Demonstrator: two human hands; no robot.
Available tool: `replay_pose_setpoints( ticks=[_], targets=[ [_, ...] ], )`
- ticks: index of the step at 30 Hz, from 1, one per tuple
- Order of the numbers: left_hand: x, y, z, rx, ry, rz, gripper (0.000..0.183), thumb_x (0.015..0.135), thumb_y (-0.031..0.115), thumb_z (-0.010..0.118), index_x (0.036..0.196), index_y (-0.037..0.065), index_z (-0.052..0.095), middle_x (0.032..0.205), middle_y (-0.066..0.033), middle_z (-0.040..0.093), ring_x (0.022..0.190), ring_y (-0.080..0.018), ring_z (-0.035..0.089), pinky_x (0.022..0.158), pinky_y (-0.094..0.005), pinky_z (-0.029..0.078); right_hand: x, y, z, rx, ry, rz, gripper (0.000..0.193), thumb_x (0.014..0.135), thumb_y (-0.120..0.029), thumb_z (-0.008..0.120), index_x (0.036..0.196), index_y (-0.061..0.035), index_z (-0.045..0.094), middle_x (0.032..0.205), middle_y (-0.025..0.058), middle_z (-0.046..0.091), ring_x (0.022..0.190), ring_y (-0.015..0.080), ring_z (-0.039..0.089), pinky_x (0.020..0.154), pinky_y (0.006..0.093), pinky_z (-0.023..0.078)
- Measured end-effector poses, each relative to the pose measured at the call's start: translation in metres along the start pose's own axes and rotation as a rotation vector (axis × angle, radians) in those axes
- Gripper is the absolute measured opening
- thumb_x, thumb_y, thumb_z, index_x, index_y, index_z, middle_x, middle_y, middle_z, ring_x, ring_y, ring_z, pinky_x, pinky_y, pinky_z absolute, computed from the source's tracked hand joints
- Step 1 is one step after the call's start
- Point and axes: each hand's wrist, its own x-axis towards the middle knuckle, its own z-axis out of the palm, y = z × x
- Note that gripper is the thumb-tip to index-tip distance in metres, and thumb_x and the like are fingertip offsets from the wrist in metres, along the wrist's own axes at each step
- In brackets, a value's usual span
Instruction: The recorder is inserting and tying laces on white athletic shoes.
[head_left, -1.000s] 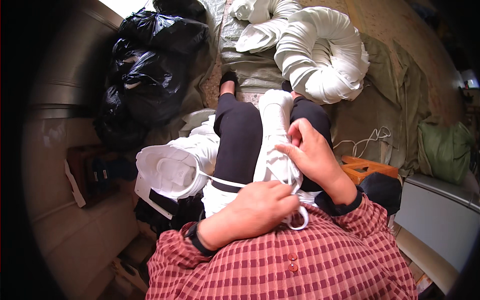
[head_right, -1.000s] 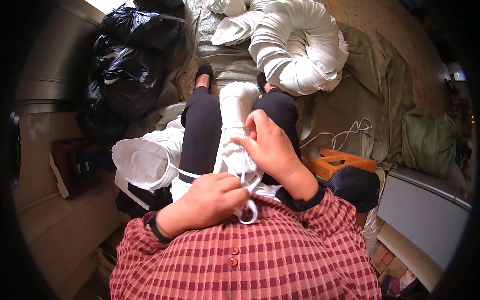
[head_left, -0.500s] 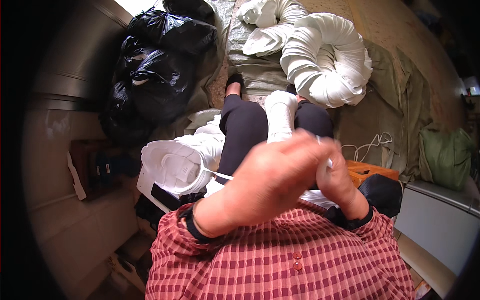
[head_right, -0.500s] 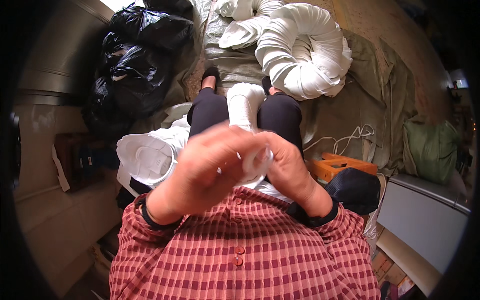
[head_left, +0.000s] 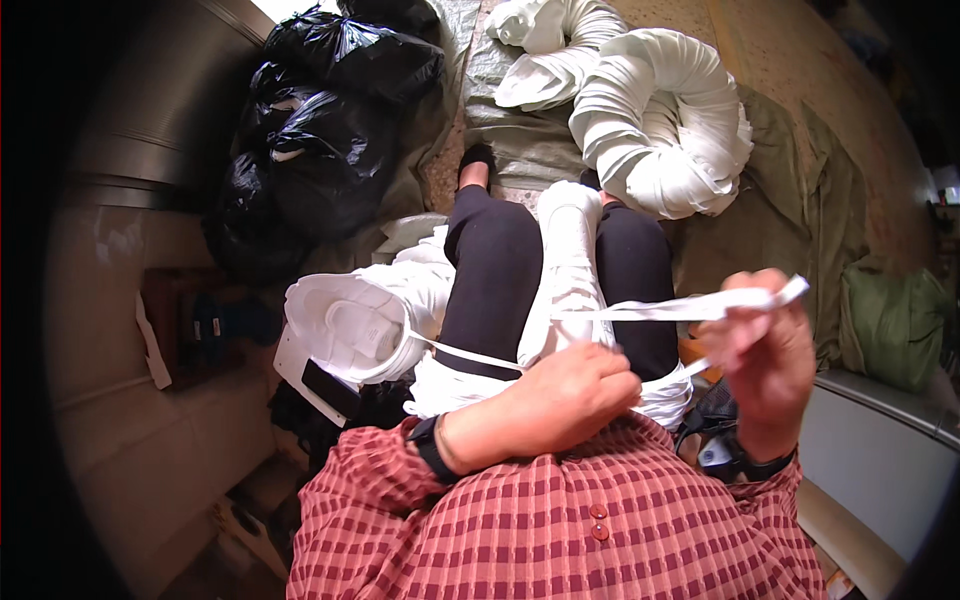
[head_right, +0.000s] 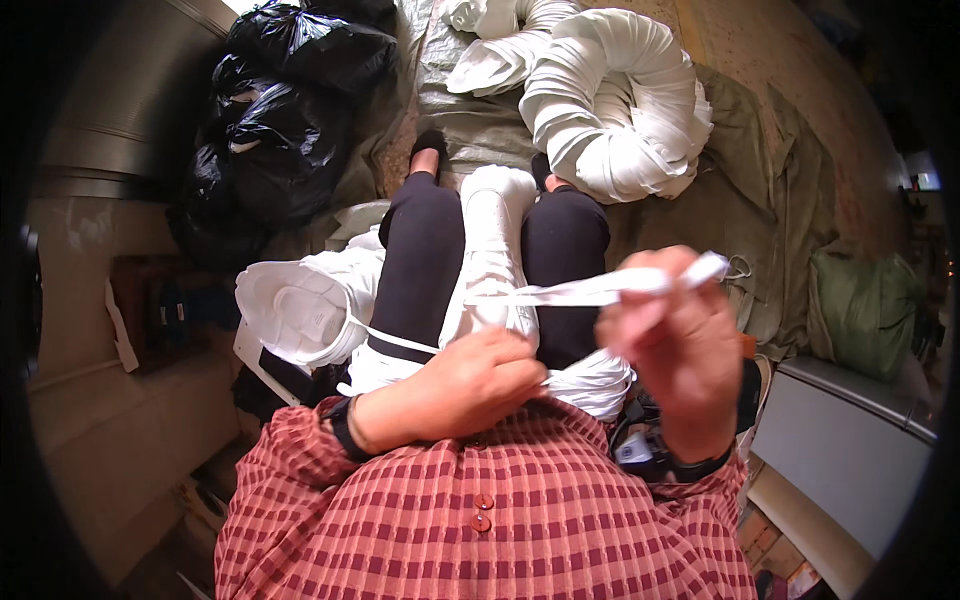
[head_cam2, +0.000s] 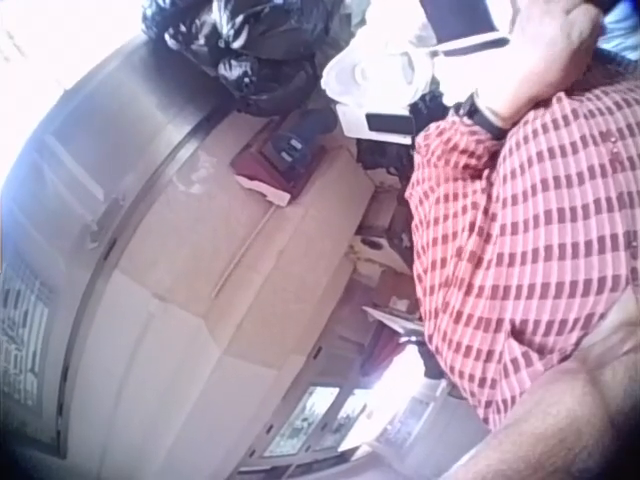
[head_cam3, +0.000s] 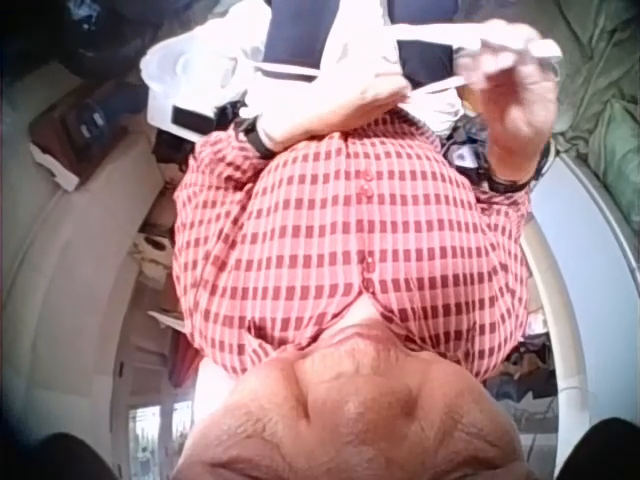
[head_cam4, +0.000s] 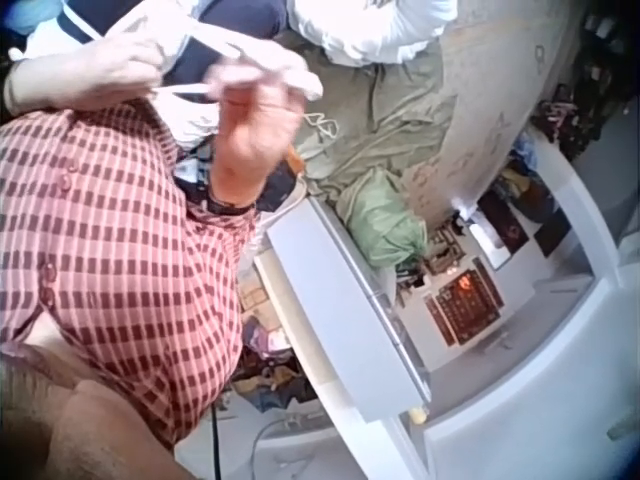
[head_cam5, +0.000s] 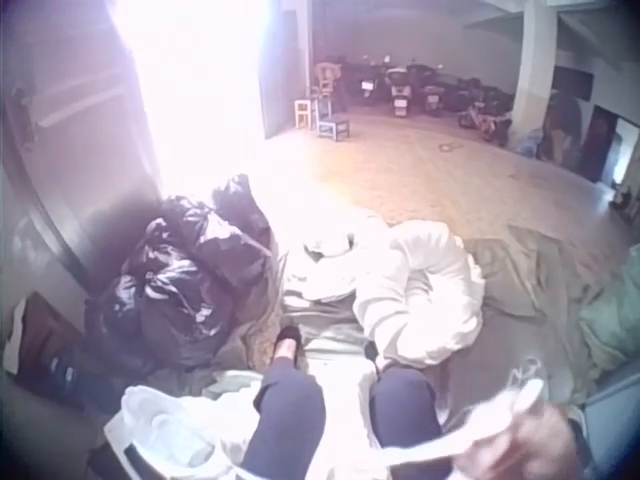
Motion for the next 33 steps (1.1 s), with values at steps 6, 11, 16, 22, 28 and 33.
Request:
replay_pose_setpoints(
  ticks=[6,11,16,22,28,33],
  targets=[
    [-0.080,-0.038,-0.055,-1.041,0.890,-0.448,0.032,0.117,0.028,0.052,0.094,0.007,0.060,0.080,-0.0007,0.056,0.063,-0.0138,0.055,0.083,-0.0370,0.056,-0.033,-0.009,-0.132,0.299,0.295,-0.071,0.015,0.116,-0.021,0.054,0.116,-0.0095,0.064,0.094,0.0015,0.059,0.090,0.0152,0.058,0.090,0.0354,0.051],
    [-0.142,-0.072,-0.149,-1.421,1.418,-0.454,0.033,0.118,0.026,0.051,0.090,0.008,0.053,0.075,0.0008,0.045,0.066,-0.0093,0.045,0.068,-0.0274,0.045,-0.076,0.012,-0.223,0.363,0.702,-0.111,0.018,0.115,-0.021,0.053,0.115,-0.0106,0.067,0.097,0.0016,0.065,0.092,0.0180,0.062,0.095,0.0397,0.052],
    [-0.139,-0.063,-0.181,-0.940,1.211,-0.309,0.027,0.118,0.024,0.051,0.103,0.004,0.062,0.076,0.0028,0.045,0.062,-0.0067,0.040,0.053,-0.0243,0.032,-0.026,-0.028,-0.213,0.398,0.825,-0.264,0.027,0.114,-0.016,0.055,0.135,-0.0057,0.068,0.096,0.0036,0.067,0.090,0.0175,0.065,0.088,0.0335,0.060],
    [-0.076,-0.034,-0.070,0.229,0.361,-0.373,0.014,0.094,0.001,0.076,0.108,0.004,0.077,0.083,-0.0113,0.068,0.075,-0.0301,0.072,0.067,-0.0411,0.056,-0.004,0.016,-0.077,-0.957,0.332,-0.170,0.023,0.104,-0.004,0.067,0.125,-0.0063,0.078,0.087,0.0005,0.066,0.078,0.0144,0.062,0.069,0.0268,0.050],
    [-0.057,-0.024,-0.040,0.521,0.207,-0.382,0.024,0.089,0.002,0.071,0.113,0.007,0.073,0.096,-0.0088,0.069,0.085,-0.0319,0.073,0.071,-0.0422,0.060,-0.002,0.077,-0.016,-1.483,-0.085,-0.285,0.020,0.088,0.003,0.075,0.106,-0.0043,0.076,0.091,0.0115,0.066,0.085,0.0325,0.066,0.075,0.0433,0.054],
    [-0.042,-0.021,-0.053,0.447,0.064,-0.389,0.019,0.091,0.001,0.069,0.109,0.007,0.073,0.099,-0.0090,0.072,0.091,-0.0321,0.074,0.074,-0.0419,0.060,0.006,0.081,-0.014,-1.638,-0.181,-0.326,0.021,0.086,-0.003,0.069,0.107,-0.0069,0.072,0.098,0.0076,0.062,0.092,0.0299,0.063,0.081,0.0427,0.055]
  ],
)
